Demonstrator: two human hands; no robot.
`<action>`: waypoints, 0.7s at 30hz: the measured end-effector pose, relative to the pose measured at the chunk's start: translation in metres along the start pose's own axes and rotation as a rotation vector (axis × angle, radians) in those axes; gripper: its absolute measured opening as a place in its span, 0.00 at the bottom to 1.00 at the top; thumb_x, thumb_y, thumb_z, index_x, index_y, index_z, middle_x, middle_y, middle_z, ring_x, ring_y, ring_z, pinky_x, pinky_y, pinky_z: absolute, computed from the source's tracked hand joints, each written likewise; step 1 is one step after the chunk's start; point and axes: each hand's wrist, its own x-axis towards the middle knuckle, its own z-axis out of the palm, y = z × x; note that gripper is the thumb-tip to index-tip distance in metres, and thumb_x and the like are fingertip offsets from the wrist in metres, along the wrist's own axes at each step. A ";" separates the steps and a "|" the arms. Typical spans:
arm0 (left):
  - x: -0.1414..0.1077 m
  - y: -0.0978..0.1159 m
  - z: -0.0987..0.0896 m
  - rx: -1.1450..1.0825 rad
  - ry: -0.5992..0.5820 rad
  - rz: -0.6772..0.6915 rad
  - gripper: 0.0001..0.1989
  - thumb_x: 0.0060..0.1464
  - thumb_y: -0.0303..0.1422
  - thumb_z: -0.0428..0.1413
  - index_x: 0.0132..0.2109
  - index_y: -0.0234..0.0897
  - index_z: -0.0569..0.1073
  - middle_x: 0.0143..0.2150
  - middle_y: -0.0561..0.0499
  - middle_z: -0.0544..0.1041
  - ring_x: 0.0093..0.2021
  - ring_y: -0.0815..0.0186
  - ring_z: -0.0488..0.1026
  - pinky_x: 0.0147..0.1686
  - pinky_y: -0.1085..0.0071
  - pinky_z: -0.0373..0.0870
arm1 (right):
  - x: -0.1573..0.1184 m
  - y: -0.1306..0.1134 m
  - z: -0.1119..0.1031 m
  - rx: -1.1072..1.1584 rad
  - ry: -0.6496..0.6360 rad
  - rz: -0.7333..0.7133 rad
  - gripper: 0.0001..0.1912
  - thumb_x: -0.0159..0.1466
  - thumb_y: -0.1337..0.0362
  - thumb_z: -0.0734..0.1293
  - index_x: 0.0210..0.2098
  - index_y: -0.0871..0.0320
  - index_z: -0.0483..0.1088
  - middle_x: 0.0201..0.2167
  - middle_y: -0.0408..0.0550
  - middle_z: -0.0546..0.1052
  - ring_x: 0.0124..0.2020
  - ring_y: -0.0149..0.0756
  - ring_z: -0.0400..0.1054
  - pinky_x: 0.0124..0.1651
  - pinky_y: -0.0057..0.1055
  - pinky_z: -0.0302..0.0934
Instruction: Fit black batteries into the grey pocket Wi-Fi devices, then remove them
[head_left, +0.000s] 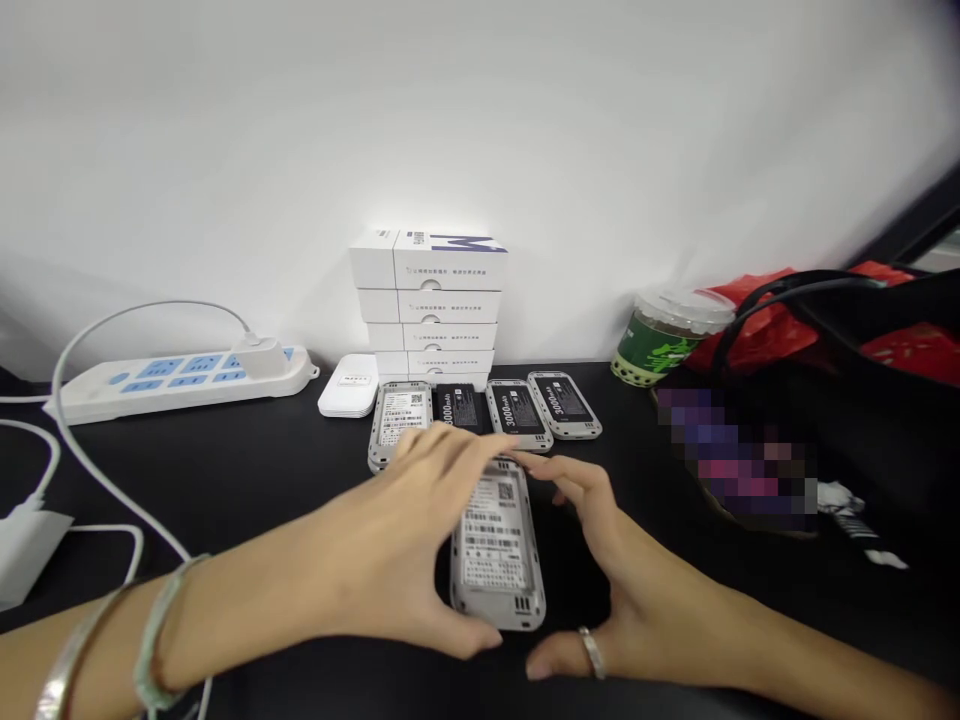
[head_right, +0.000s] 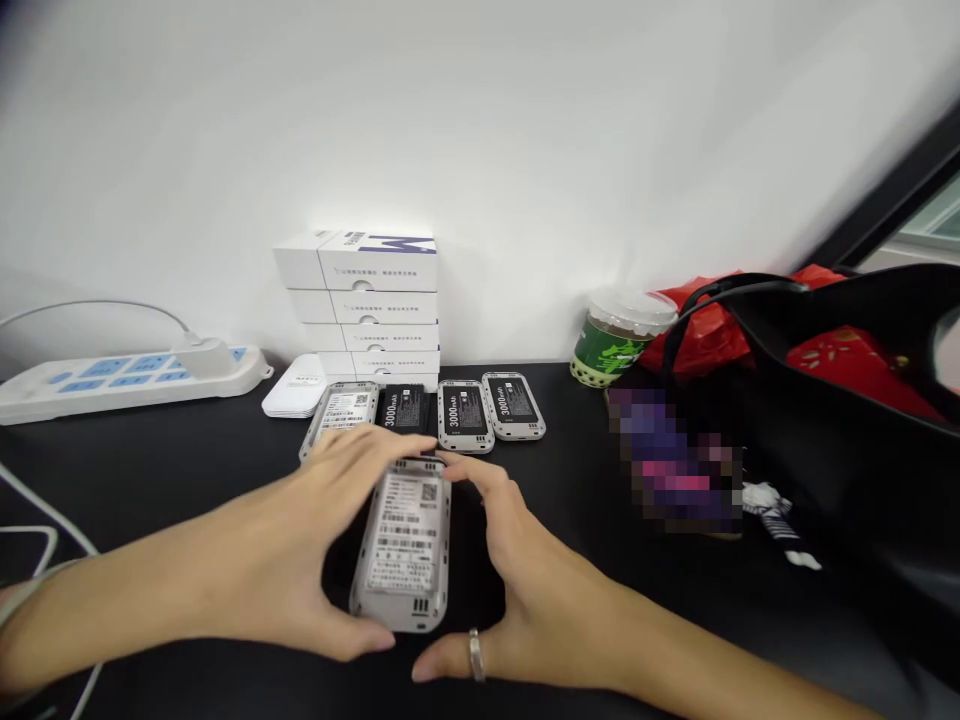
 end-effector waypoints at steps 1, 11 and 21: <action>0.002 0.005 0.004 0.002 -0.021 0.027 0.57 0.39 0.44 0.73 0.71 0.40 0.54 0.64 0.41 0.69 0.65 0.43 0.64 0.64 0.47 0.66 | -0.001 0.001 0.003 0.017 -0.021 0.024 0.59 0.52 0.50 0.81 0.68 0.44 0.38 0.64 0.56 0.59 0.67 0.56 0.60 0.67 0.51 0.62; 0.057 -0.047 -0.027 0.317 0.016 -0.122 0.26 0.66 0.43 0.55 0.64 0.33 0.68 0.63 0.39 0.74 0.64 0.45 0.68 0.63 0.51 0.62 | -0.002 0.000 -0.006 0.012 -0.183 0.193 0.58 0.53 0.47 0.79 0.69 0.49 0.39 0.68 0.60 0.51 0.70 0.64 0.50 0.70 0.65 0.50; 0.065 -0.044 -0.026 0.319 -0.010 -0.103 0.36 0.51 0.50 0.67 0.60 0.34 0.71 0.56 0.39 0.79 0.59 0.43 0.72 0.63 0.48 0.59 | -0.002 0.001 -0.003 0.052 -0.152 0.210 0.59 0.52 0.46 0.79 0.70 0.48 0.41 0.67 0.60 0.54 0.71 0.65 0.50 0.69 0.62 0.55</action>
